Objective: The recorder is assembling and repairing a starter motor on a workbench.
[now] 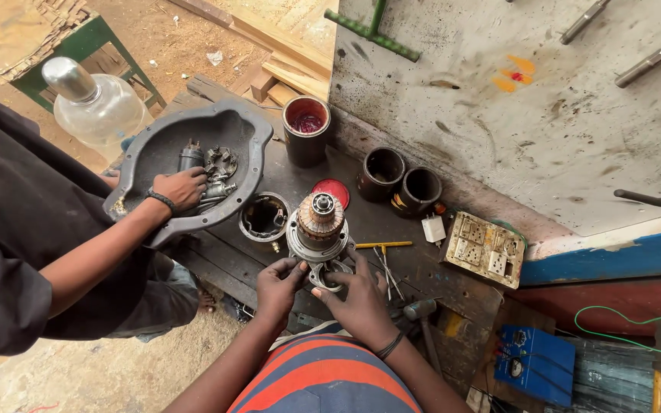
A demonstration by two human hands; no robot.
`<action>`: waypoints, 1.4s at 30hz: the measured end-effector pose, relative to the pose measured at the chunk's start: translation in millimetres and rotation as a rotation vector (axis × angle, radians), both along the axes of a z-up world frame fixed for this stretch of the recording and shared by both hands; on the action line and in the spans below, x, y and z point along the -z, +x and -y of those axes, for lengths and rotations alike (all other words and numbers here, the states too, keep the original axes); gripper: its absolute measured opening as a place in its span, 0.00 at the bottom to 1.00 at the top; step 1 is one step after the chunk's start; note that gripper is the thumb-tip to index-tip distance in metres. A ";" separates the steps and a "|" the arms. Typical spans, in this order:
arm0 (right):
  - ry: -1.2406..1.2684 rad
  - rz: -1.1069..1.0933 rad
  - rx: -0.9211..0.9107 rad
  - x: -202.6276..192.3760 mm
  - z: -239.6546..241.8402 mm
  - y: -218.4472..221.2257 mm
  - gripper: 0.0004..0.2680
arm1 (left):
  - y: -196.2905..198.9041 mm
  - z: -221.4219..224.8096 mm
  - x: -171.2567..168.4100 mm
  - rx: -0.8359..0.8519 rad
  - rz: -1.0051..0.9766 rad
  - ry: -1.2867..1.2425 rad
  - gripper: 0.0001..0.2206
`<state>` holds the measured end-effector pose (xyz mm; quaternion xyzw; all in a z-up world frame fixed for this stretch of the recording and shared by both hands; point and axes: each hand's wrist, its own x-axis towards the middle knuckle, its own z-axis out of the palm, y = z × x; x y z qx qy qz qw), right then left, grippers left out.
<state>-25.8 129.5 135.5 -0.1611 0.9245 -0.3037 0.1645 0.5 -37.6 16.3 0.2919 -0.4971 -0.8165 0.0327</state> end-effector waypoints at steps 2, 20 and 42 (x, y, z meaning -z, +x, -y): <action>-0.007 -0.006 0.004 -2.6 0.9 -1.6 0.16 | -1.4 -0.5 5.8 -0.002 -0.019 -0.045 0.06; -0.038 -0.059 -0.024 -4.7 1.0 0.2 0.16 | 3.1 -0.2 -10.4 -0.007 0.013 -0.206 0.07; 0.009 -0.371 -0.134 1.6 4.6 11.8 0.14 | 3.2 -6.4 7.2 -0.039 -0.002 0.060 0.07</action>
